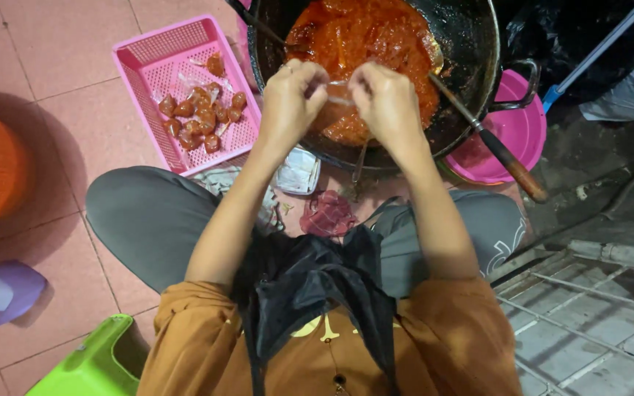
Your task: Scooping sauce from a large wok into small plastic bags and tying them.
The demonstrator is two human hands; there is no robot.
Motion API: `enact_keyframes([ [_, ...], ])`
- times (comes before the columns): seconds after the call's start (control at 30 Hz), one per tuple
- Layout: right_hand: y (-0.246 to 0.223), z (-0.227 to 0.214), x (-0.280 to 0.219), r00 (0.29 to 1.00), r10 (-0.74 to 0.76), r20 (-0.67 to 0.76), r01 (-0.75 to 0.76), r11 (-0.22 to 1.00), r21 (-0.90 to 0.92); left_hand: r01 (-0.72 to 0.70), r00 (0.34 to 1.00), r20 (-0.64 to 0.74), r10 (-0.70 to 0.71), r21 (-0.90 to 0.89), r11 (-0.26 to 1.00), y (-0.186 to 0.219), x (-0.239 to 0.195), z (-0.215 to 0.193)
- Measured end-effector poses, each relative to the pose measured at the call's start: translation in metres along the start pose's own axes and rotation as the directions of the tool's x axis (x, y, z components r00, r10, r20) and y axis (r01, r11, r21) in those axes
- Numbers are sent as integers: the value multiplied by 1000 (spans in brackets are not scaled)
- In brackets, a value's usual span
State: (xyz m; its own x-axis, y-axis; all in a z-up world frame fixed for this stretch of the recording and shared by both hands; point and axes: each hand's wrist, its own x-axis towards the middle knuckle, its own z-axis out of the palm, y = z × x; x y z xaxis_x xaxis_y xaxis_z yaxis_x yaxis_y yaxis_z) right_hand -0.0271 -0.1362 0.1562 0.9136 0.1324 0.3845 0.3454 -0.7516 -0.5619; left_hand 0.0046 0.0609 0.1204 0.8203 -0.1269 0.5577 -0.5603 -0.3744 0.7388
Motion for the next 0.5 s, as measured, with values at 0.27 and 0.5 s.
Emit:
enact_keyframes([
  [0.27,-33,-22,24,964,-252,85,235,956,174,220,965,202,-165,-289,932,-2,36,-5],
  [0.5,-37,-54,62,887,-460,34,461,887,-22,-21,967,211,144,-494,869,28,49,-41],
])
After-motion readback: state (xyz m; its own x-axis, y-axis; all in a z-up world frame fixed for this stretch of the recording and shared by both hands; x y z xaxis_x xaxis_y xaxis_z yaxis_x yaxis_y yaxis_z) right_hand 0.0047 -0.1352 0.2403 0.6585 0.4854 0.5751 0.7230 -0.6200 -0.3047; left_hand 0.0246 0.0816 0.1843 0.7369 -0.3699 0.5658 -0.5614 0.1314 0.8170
